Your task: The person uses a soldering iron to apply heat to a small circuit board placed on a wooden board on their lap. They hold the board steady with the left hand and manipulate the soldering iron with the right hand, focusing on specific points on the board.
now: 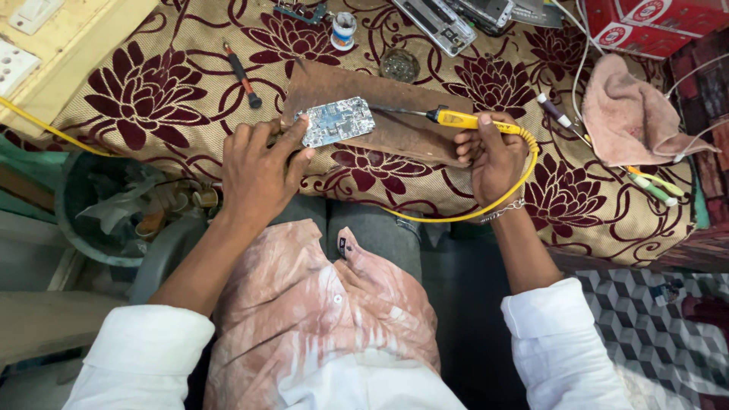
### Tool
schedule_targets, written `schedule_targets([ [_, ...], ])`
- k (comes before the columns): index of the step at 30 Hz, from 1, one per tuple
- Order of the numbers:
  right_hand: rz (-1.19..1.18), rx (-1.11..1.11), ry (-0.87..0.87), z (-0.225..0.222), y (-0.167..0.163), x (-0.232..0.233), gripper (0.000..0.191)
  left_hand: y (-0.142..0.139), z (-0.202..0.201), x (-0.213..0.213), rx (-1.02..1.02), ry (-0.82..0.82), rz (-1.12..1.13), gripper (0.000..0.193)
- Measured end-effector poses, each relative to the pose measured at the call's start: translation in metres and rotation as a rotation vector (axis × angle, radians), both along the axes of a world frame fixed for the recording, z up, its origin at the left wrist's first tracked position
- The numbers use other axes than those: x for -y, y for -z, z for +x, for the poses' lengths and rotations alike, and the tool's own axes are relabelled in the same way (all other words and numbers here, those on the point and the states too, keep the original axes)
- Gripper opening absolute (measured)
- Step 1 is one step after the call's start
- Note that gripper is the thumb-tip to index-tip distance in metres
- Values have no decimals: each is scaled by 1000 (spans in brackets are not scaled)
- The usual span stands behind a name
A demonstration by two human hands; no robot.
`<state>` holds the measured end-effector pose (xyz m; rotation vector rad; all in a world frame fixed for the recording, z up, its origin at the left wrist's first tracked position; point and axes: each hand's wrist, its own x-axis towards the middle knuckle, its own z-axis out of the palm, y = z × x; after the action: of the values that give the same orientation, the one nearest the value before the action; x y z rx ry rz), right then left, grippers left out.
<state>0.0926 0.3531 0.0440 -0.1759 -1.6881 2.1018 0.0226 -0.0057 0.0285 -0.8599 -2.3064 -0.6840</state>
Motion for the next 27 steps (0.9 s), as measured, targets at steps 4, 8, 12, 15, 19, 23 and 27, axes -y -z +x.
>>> schedule_targets([
  [4, 11, 1, 1, 0, -1, 1, 23, 0, 0, 0, 10, 3, -8, 43],
  [8, 17, -8, -9, 0, -1, 1, 22, 0, 0, 0, 19, 0, -5, 43],
  [12, 21, -1, -4, 1, -1, 1, 22, 1, 0, 0, 16, 2, 3, 43],
  [15, 6, -7, -8, 0, 0, 0, 22, 1, 0, 0, 7, 1, 3, 43],
  [19, -1, 1, -3, 0, 2, -1, 22, 1, -2, -1, 1, -1, -1, 43],
  [23, 12, -5, -2, 0, 2, -1, 22, 2, 0, -1, 23, -1, 4, 43],
  [27, 1, -1, -1, 0, 1, 0, 22, 1, 0, 0, 23, -1, 5, 42],
])
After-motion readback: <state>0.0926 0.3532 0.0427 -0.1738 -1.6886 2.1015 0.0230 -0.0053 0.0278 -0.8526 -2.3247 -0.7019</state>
